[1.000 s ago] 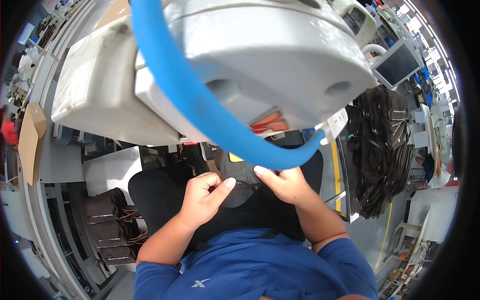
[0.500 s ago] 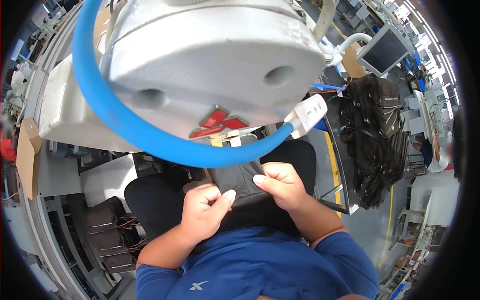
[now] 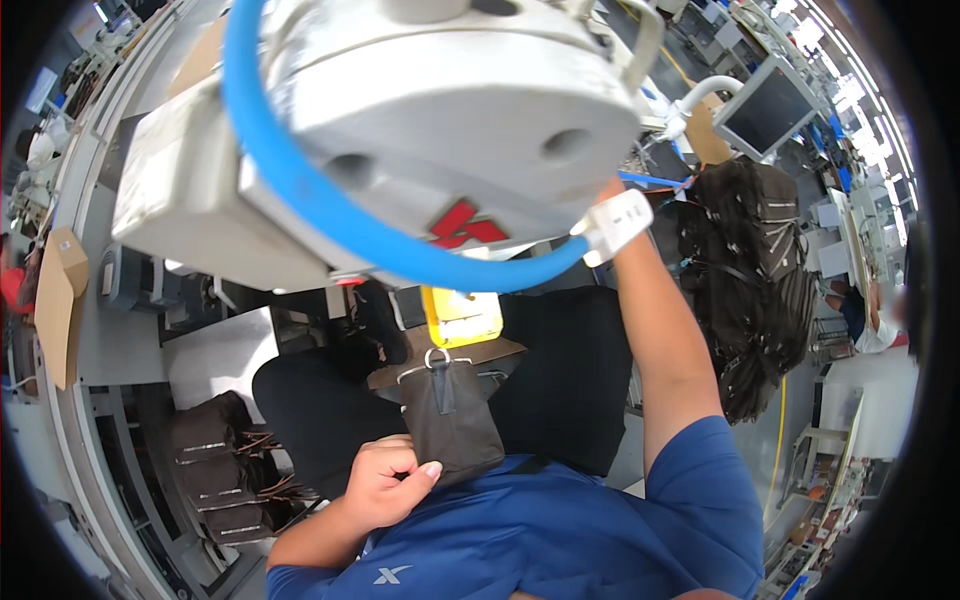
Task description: Sewing components of a leather bag using an industrial sewing machine.
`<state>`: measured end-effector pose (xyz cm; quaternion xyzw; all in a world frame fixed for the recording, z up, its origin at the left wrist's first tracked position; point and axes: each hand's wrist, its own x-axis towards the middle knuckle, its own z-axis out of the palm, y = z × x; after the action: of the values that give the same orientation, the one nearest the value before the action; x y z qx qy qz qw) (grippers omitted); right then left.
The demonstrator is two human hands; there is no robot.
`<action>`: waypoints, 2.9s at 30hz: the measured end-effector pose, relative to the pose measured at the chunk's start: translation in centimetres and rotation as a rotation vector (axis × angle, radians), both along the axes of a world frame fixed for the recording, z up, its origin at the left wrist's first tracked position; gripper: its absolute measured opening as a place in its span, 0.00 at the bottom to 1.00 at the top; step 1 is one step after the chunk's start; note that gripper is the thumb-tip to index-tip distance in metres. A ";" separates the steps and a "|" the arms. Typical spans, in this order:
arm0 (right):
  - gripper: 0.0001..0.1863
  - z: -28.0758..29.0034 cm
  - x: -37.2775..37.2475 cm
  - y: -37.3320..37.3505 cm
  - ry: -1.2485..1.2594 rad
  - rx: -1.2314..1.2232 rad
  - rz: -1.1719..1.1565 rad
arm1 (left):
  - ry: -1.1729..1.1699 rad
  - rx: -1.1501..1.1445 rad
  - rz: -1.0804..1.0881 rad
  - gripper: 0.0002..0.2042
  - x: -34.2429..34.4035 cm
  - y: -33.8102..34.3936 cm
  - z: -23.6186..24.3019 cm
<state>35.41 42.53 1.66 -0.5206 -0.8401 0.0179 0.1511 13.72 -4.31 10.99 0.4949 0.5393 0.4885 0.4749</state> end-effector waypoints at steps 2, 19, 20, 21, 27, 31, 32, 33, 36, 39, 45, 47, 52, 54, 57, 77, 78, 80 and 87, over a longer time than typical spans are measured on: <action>0.19 0.0 0.1 0.3 -0.147 -0.063 -0.024 | 0.026 0.034 0.038 0.19 -0.2 -0.5 0.0; 0.07 0.4 1.2 -2.1 0.113 -0.130 0.028 | 0.007 0.180 -0.066 0.20 -1.1 -0.4 -0.6; 0.06 1.0 1.6 -4.0 0.221 -0.197 0.065 | 0.018 0.181 -0.069 0.20 -1.2 -0.4 -0.7; 0.06 1.8 1.9 -6.4 0.340 -0.327 0.080 | 0.008 0.185 -0.051 0.20 -1.3 -0.5 -0.8; 0.12 10.3 3.0 -20.3 0.716 -0.639 0.389 | -0.022 0.187 -0.076 0.21 -1.3 -0.4 -1.5; 0.12 15.4 0.4 -22.5 0.389 -0.459 0.771 | -0.041 0.222 -0.076 0.22 -0.9 -0.1 -1.2; 0.14 16.0 -0.4 -22.8 0.332 -0.420 0.815 | -0.036 0.221 -0.076 0.22 -0.8 -0.1 -1.1; 0.14 16.3 -1.3 -23.0 0.312 -0.320 0.883 | -0.032 0.205 -0.080 0.22 -0.7 -0.2 -1.0; 0.15 16.7 -3.2 -23.5 0.222 -0.185 0.937 | -0.026 0.210 -0.078 0.21 -0.5 -0.3 -0.9; 0.20 17.0 -3.9 -23.6 0.093 -0.110 0.950 | -0.035 0.209 -0.065 0.22 -0.3 -0.6 -1.2; 0.21 17.2 -4.4 -23.4 0.019 0.085 0.979 | -0.051 0.193 -0.056 0.19 -0.3 -0.9 -1.4; 0.21 17.1 -4.7 -23.4 0.000 0.103 0.978 | -0.045 0.215 -0.053 0.21 -0.2 -0.9 -1.3; 0.21 16.4 -5.2 -23.5 -0.031 0.164 0.975 | -0.038 0.202 -0.069 0.22 -0.1 -0.6 -0.9; 0.22 16.0 -5.4 -23.6 -0.020 0.159 0.975 | -0.041 0.189 -0.093 0.22 -0.2 -0.5 -0.9; 0.19 15.4 -5.7 -23.5 0.043 0.156 1.000 | -0.048 0.189 -0.097 0.22 -0.1 -0.5 -0.8; 0.25 -1.4 2.4 -2.8 1.260 -0.471 -0.108 | 0.044 0.262 -0.264 0.19 1.3 0.2 -0.4; 0.27 -1.3 2.3 -1.5 1.070 -0.453 -0.077 | 0.052 0.274 -0.268 0.19 1.4 0.2 -0.5; 0.29 -0.5 2.2 -1.5 0.881 -0.444 -0.054 | 0.060 0.276 -0.275 0.19 1.7 0.2 -0.5; 0.18 5.5 0.2 -17.7 0.875 -1.027 0.400 | 0.069 0.247 -0.247 0.19 1.3 0.5 -0.4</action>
<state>35.57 24.83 7.19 -0.3066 -0.6674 0.6473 0.2040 15.07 -3.81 10.61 0.6286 0.4261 0.4716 0.4482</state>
